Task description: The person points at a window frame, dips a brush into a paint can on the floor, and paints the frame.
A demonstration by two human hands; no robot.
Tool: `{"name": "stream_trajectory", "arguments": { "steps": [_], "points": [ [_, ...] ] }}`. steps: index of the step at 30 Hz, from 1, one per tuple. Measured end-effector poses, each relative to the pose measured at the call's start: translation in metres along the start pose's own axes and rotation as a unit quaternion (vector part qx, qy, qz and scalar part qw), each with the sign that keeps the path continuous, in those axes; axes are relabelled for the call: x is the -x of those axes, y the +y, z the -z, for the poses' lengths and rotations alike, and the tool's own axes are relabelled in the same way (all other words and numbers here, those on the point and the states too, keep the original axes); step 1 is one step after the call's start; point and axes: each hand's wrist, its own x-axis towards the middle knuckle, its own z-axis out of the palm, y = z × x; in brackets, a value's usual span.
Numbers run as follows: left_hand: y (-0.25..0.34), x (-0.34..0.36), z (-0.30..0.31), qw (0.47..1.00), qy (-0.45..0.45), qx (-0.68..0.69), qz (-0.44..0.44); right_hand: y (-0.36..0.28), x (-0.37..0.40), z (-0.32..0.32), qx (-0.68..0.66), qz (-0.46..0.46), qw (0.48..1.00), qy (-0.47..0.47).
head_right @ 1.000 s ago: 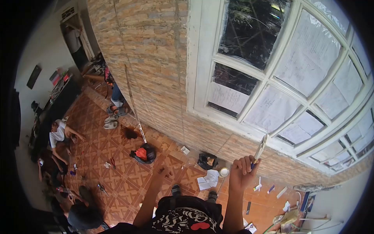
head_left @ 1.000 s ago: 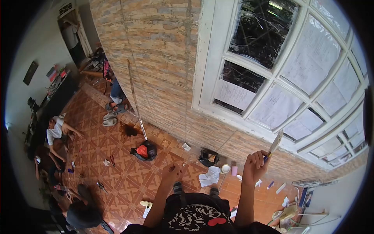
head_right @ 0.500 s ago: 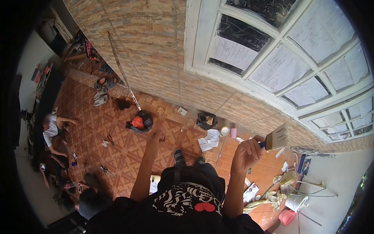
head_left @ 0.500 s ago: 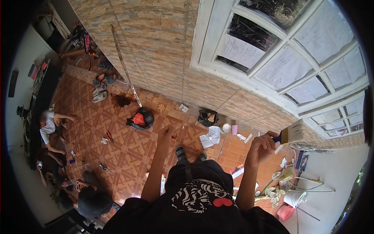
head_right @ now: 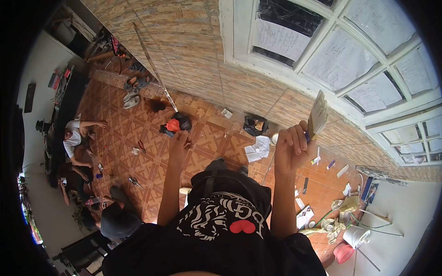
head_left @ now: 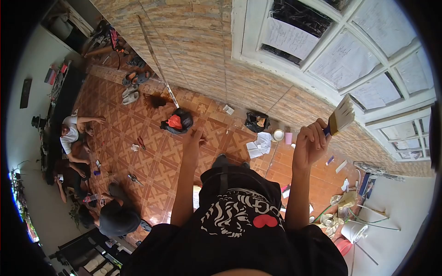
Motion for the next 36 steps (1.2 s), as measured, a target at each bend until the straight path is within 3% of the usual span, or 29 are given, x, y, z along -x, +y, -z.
{"name": "stream_trajectory", "arguments": {
  "steps": [5, 7, 11, 15, 18, 23, 24, 27, 30, 31, 33, 36],
  "points": [
    [-0.002, 0.004, -0.024, 1.000, -0.009, 0.007, -0.017, -0.012, 0.000, -0.008, 0.020, -0.015, 1.000, -0.005],
    [-0.005, 0.006, -0.038, 0.999, -0.011, -0.023, 0.043, -0.013, 0.000, -0.011, 0.047, -0.013, 0.998, -0.033],
    [-0.022, -0.011, -0.055, 0.992, -0.090, -0.032, 0.083, -0.010, -0.010, -0.020, 0.013, -0.001, 1.000, -0.018],
    [-0.034, -0.059, -0.058, 0.982, -0.148, -0.043, 0.111, -0.006, -0.037, -0.006, 0.050, 0.029, 0.997, -0.045],
    [-0.017, -0.103, -0.053, 0.972, -0.220, -0.028, 0.077, 0.013, -0.073, 0.000, 0.062, 0.038, 0.996, -0.051],
    [0.032, -0.174, -0.043, 0.973, -0.196, -0.050, 0.107, 0.057, -0.138, -0.010, 0.140, 0.066, 0.986, -0.069],
    [0.035, -0.194, -0.038, 0.972, -0.215, -0.061, 0.068, 0.064, -0.149, -0.014, 0.166, 0.075, 0.981, -0.070],
    [0.065, -0.235, -0.027, 0.964, -0.250, -0.059, 0.062, 0.077, -0.179, -0.027, 0.217, 0.096, 0.966, -0.106],
    [0.085, -0.270, -0.014, 0.959, -0.266, -0.089, 0.047, 0.091, -0.206, -0.058, 0.400, 0.142, 0.891, -0.160],
    [0.089, -0.281, -0.010, 0.958, -0.268, -0.095, 0.045, 0.093, -0.214, -0.067, 0.403, 0.151, 0.888, -0.161],
    [0.095, -0.299, -0.004, 0.954, -0.282, -0.093, 0.038, 0.099, -0.226, -0.087, 0.585, 0.184, 0.764, -0.202],
    [0.097, -0.315, 0.008, 0.960, -0.262, -0.090, 0.041, 0.109, -0.241, -0.108, 0.682, 0.239, 0.667, -0.181]
  ]
}}
